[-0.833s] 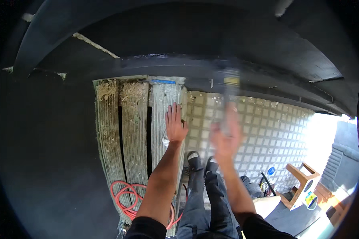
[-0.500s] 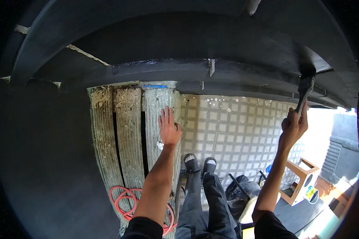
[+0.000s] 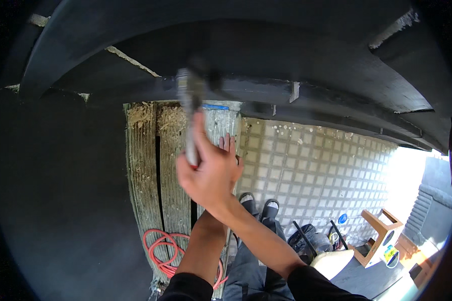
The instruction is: Painting the underside of a dark ceiling structure using a paintbrush.
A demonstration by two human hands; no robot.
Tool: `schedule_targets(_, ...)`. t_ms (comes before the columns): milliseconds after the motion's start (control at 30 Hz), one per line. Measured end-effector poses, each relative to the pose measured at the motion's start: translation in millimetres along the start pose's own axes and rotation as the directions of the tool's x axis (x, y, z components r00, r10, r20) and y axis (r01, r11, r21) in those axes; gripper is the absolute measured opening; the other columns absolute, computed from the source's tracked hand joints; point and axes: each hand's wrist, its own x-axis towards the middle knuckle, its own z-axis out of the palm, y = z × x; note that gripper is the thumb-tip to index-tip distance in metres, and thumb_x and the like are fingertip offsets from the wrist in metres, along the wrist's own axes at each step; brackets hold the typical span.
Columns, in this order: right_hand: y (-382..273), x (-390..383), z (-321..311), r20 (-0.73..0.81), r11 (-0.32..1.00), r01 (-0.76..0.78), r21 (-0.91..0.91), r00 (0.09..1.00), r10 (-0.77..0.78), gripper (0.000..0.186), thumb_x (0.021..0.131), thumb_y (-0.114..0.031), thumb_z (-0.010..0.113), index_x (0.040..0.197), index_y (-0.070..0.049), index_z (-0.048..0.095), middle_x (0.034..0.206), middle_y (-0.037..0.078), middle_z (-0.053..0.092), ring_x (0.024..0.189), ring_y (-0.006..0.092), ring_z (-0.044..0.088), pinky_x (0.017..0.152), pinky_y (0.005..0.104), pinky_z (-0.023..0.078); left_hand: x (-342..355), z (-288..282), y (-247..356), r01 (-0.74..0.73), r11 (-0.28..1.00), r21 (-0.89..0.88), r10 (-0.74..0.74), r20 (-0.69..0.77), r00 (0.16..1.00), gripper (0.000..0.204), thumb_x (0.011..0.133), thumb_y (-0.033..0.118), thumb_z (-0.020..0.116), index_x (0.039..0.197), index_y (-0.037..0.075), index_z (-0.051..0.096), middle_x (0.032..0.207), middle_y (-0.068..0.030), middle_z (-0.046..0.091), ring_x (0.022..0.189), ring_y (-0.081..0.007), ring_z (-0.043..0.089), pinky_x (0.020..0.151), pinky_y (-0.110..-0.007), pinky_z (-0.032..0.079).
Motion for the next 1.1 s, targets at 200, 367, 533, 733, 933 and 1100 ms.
schedule_targets(200, 10.3, 14.6, 59.5, 0.201, 0.995, 0.092, 0.036, 0.975, -0.098, 0.073, 0.081, -0.002, 0.060, 0.150, 0.006, 0.039, 0.068, 0.020, 0.063, 0.053, 0.0260, 0.064, 0.056, 0.0361, 0.053, 0.3, 4.2, -8.8, -0.034, 0.999, -0.028, 0.034, -0.006, 0.999, 0.078, 0.079, 0.010, 0.060, 0.153, 0.002, 0.036, 0.164, -0.0154, 0.028, 0.150, -0.0400, 0.025, 0.121, -0.054, 0.024)
schedule_targets(367, 25.2, -6.9, 4.2, 0.261, 0.995, 0.009, 0.096, 0.965, -0.034, 0.070, 0.084, -0.003, 0.061, 0.151, 0.003, 0.040, 0.081, 0.023, 0.069, 0.060, 0.0252, 0.067, 0.061, 0.0354, 0.054, -1.6, 7.3, -3.8, -0.016, 0.999, -0.043, 0.017, 0.018, 1.000, 0.078, 0.080, 0.011, 0.060, 0.153, 0.003, 0.035, 0.164, -0.0147, 0.027, 0.150, -0.0395, 0.025, 0.121, -0.054, 0.024)
schedule_targets(533, 46.5, -52.4, -125.3, -0.100, 0.982, 0.085, -0.170, 0.990, -0.103, 0.073, 0.079, -0.008, 0.065, 0.149, 0.000, 0.047, 0.095, 0.016, 0.074, 0.070, 0.0114, 0.067, 0.064, 0.0282, 0.054, -15.4, 24.4, -41.8, -0.052, 0.991, 0.121, 0.056, -0.028, 0.998, 0.080, 0.081, 0.012, 0.061, 0.155, 0.003, 0.033, 0.163, -0.0156, 0.028, 0.150, -0.0392, 0.026, 0.122, -0.054, 0.024)
schedule_targets(733, 2.8, -32.0, -291.6, -0.652, 0.991, -0.122, -0.058, 0.756, 0.055, 0.054, 0.095, -0.009, 0.053, 0.148, 0.000, 0.047, 0.069, -0.005, 0.046, 0.045, 0.0006, 0.035, 0.038, 0.0175, 0.028, -4.1, 1.4, -11.1, -0.024, 1.000, 0.019, 0.025, -0.019, 1.000, 0.085, 0.077, 0.011, 0.065, 0.155, 0.002, 0.032, 0.163, -0.0159, 0.028, 0.150, -0.0397, 0.025, 0.122, -0.053, 0.023)
schedule_targets(933, -13.6, 11.6, -331.4, -0.635, 0.985, -0.091, -0.144, 0.772, -0.022, 0.055, 0.097, -0.013, 0.055, 0.149, -0.001, 0.047, 0.063, -0.006, 0.042, 0.044, -0.0003, 0.031, 0.038, 0.0183, 0.025, -3.3, 1.8, -7.7, -0.036, 0.999, 0.035, 0.037, -0.024, 0.999, 0.085, 0.078, 0.010, 0.064, 0.155, 0.002, 0.031, 0.164, -0.0159, 0.027, 0.150, -0.0394, 0.025, 0.122, -0.052, 0.023)
schedule_targets(1100, -4.2, 19.1, -261.4, -0.584, 0.965, -0.038, -0.261, 0.802, -0.127, 0.059, 0.089, -0.011, 0.062, 0.147, -0.003, 0.050, 0.062, -0.003, 0.053, 0.043, 0.0017, 0.038, 0.038, 0.0192, 0.026, -2.1, 2.5, -7.7, -0.031, 0.999, 0.039, 0.032, -0.013, 0.999, 0.084, 0.079, 0.011, 0.065, 0.155, 0.003, 0.031, 0.163, -0.0161, 0.028, 0.150, -0.0391, 0.025, 0.122, -0.052, 0.023)
